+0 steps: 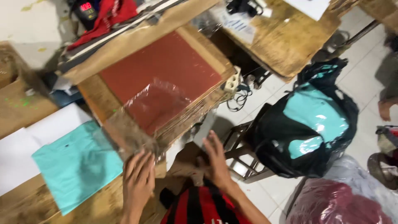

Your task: Packaging folded t-shirts into plastic bags on a workbench

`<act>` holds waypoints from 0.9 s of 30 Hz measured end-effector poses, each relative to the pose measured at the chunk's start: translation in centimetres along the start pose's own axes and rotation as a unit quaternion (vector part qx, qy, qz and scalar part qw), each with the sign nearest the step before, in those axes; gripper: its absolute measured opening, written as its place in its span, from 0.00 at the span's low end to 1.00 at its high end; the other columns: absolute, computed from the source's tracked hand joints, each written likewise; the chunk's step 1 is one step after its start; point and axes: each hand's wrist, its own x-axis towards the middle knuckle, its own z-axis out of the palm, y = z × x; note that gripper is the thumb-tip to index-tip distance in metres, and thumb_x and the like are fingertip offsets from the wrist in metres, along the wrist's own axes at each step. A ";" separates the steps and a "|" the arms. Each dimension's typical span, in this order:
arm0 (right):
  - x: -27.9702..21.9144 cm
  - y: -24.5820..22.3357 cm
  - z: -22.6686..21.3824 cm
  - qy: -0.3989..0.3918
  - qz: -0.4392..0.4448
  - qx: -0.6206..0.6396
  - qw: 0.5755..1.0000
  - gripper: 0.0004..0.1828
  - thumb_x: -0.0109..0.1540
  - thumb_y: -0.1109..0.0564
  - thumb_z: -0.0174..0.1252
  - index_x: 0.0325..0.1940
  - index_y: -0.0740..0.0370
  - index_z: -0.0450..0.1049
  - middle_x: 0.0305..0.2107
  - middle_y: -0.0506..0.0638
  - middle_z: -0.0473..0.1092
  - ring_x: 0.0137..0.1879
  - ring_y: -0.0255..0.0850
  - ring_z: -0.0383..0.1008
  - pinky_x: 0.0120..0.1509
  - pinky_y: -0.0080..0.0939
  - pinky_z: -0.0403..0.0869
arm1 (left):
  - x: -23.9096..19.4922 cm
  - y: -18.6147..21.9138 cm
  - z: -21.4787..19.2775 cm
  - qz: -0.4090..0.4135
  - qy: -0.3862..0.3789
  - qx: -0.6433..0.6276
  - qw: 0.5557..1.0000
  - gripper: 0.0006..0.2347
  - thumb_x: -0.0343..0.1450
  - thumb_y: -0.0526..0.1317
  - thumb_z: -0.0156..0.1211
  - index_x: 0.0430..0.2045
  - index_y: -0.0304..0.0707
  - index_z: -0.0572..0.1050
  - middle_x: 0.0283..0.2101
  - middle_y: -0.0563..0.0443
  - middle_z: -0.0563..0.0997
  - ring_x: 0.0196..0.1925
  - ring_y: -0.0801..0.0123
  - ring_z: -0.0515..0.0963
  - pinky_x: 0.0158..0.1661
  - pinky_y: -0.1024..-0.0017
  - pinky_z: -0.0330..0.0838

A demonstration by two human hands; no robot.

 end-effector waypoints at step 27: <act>32.8 26.1 -34.1 -0.189 0.048 -0.368 0.909 0.14 0.61 0.41 0.65 0.48 0.39 0.85 0.39 0.54 0.82 0.50 0.57 0.81 0.61 0.58 0.75 | 35.1 9.6 25.0 -0.004 -0.126 -0.339 0.932 0.07 0.75 0.36 0.57 0.33 0.32 0.82 0.32 0.35 0.84 0.40 0.40 0.84 0.41 0.50 0.76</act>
